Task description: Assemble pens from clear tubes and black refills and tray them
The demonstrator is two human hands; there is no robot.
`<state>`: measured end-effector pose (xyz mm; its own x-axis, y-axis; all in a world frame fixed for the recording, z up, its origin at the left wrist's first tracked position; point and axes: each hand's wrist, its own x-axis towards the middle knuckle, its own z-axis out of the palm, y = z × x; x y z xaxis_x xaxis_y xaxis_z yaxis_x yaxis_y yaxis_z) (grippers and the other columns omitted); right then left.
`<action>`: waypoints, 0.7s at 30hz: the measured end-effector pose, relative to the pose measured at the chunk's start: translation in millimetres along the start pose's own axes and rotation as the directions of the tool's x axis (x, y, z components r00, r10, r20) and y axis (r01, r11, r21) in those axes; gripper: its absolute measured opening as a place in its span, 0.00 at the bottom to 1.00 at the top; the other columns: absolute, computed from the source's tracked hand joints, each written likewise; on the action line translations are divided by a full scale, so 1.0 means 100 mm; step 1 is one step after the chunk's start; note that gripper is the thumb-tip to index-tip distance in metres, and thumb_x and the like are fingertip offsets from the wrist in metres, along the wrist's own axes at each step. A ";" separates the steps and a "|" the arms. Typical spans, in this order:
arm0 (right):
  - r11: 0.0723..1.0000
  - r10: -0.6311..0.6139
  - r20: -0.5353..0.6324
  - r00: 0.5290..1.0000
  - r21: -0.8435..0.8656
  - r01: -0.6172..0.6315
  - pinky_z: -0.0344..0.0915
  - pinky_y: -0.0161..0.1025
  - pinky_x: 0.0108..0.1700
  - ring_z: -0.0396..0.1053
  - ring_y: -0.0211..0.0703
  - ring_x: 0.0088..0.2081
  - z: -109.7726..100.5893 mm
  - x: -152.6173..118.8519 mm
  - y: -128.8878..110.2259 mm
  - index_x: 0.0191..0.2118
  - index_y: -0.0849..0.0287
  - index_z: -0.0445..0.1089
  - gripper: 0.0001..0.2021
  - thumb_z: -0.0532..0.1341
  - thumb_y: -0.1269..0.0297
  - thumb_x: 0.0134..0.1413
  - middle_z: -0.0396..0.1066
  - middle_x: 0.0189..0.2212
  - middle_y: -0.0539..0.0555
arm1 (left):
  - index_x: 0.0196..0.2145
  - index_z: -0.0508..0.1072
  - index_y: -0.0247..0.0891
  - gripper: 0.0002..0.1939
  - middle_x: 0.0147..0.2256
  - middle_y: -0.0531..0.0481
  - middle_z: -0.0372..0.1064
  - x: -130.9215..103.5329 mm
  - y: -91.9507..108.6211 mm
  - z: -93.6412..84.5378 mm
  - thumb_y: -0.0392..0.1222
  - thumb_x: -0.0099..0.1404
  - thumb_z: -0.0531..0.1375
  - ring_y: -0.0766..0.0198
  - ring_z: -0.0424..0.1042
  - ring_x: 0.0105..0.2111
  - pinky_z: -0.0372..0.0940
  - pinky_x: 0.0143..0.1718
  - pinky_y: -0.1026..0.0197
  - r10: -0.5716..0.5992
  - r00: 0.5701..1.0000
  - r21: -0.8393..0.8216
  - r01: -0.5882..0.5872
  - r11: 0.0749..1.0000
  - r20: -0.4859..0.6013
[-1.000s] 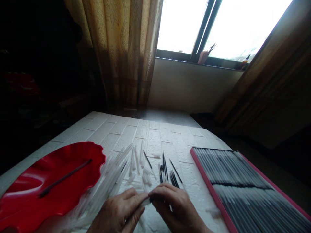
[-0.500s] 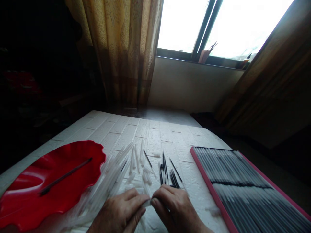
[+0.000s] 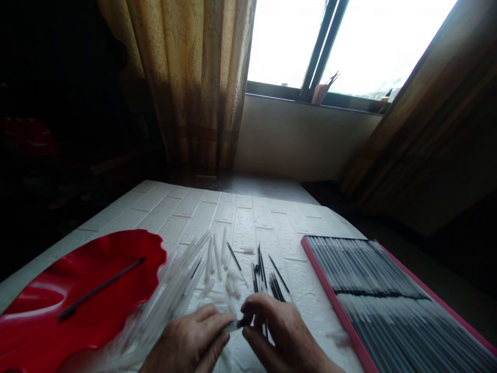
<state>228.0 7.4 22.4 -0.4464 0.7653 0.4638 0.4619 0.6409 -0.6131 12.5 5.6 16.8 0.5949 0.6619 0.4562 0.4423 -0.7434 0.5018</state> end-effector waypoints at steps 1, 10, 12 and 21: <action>1.000 -0.015 0.005 1.000 0.009 0.015 0.62 0.28 0.28 0.72 0.35 0.24 0.00 0.00 0.00 0.38 0.58 0.66 0.04 0.55 0.70 0.59 0.74 0.26 0.50 | 0.49 0.70 0.45 0.13 0.33 0.52 0.74 0.01 0.00 -0.01 0.35 0.72 0.51 0.63 0.79 0.31 0.72 0.31 0.68 -0.007 1.000 0.004 0.007 1.000 0.002; 0.998 -0.021 0.029 0.999 -0.066 0.023 0.59 0.30 0.28 0.70 0.36 0.24 0.04 -0.02 0.05 0.34 0.57 0.66 0.04 0.55 0.70 0.60 0.72 0.24 0.50 | 0.45 0.71 0.43 0.11 0.33 0.51 0.75 -0.01 0.04 -0.03 0.35 0.72 0.51 0.62 0.79 0.31 0.72 0.32 0.67 -0.023 1.000 0.057 0.022 0.998 0.021; 0.996 -0.016 0.032 0.999 -0.085 0.019 0.59 0.30 0.27 0.70 0.36 0.24 0.05 -0.03 0.05 0.33 0.57 0.66 0.06 0.54 0.68 0.62 0.72 0.24 0.50 | 0.46 0.71 0.42 0.11 0.33 0.51 0.75 -0.01 0.04 -0.03 0.34 0.72 0.51 0.61 0.79 0.31 0.72 0.32 0.67 -0.031 0.999 0.052 0.029 0.998 0.045; 0.968 -0.003 0.030 1.000 -0.251 0.010 0.51 0.32 0.22 0.67 0.35 0.18 0.13 -0.05 0.09 0.23 0.57 0.63 0.20 0.49 0.62 0.67 0.69 0.16 0.50 | 0.48 0.71 0.40 0.11 0.36 0.49 0.74 -0.06 0.02 0.02 0.32 0.72 0.53 0.59 0.78 0.34 0.71 0.33 0.65 -0.080 0.985 0.063 0.071 0.995 0.152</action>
<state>224.2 8.0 6.2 -0.4702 0.7615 0.4462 0.6351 0.6430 -0.4281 11.4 -0.7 13.3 0.6523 0.6970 0.2978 0.5250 -0.6988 0.4858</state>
